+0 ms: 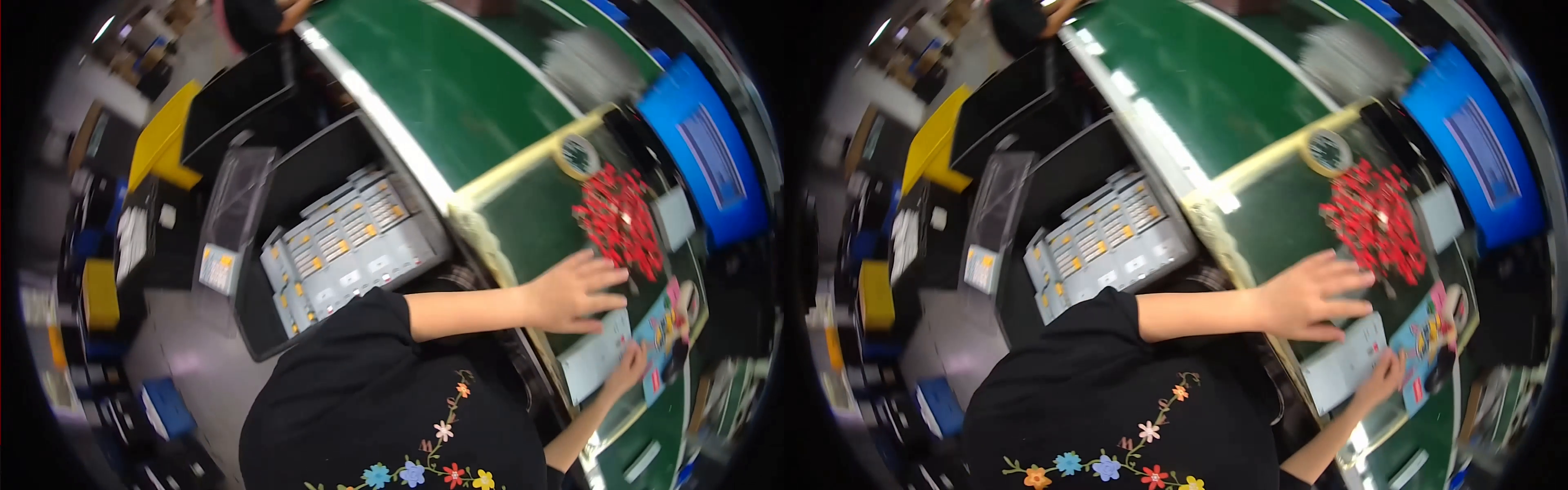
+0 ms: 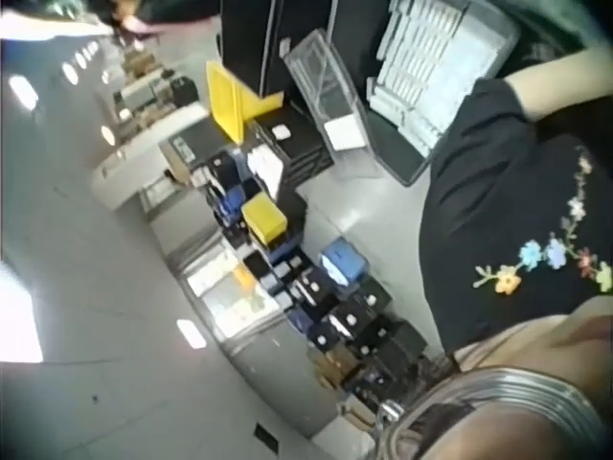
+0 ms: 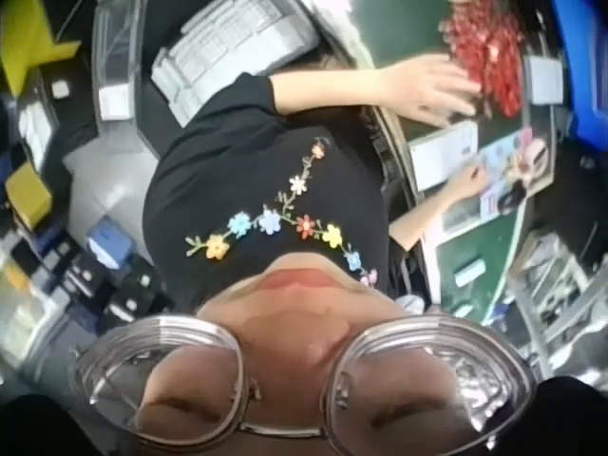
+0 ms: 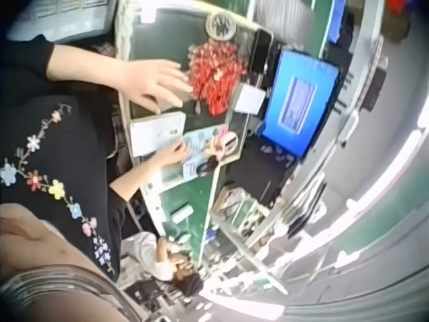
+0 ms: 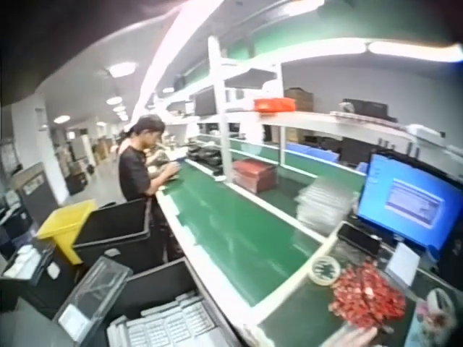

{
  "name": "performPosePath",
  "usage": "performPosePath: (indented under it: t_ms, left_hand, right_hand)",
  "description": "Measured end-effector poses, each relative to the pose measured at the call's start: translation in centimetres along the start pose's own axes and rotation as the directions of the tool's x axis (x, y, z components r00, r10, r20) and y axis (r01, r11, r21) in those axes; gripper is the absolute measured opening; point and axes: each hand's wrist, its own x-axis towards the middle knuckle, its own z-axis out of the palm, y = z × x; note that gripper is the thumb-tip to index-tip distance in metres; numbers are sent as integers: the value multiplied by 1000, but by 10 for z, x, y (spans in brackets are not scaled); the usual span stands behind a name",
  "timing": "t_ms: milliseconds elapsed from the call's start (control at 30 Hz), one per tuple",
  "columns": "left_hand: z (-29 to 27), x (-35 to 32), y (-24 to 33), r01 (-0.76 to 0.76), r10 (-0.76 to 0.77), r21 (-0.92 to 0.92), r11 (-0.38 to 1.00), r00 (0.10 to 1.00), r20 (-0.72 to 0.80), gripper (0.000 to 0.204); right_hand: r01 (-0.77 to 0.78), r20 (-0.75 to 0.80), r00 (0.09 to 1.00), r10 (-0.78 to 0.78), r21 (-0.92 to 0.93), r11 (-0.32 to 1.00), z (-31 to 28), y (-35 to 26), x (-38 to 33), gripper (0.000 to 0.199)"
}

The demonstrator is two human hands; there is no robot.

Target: Assembling, inspecting, and packaging numeric keypads on a production line.

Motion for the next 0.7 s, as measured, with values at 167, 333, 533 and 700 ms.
performPosePath:
  t_ms: [167, 333, 533, 700]
  left_hand:
    - [-156, -114, -108, 606, -483, -15, 795, 619, -620, 29]
    - [-264, -347, -166, 991, -609, 17, 132, 95, -788, 32]
    - [-316, -503, -170, 814, -670, 288, -504, -159, -725, 36]
    - [-319, -522, -195, 653, -681, 310, -691, -445, -581, 36]
  right_hand:
    - [-135, -26, 991, 135, 13, 991, -7, -17, 4, 35]
    - [-181, 22, 983, 182, -42, 983, -17, -13, 12, 36]
    - [-194, 117, 968, 223, -221, 956, -41, 15, 24, 46]
    - [-200, 139, 954, 267, -369, 907, -65, 3, 21, 53]
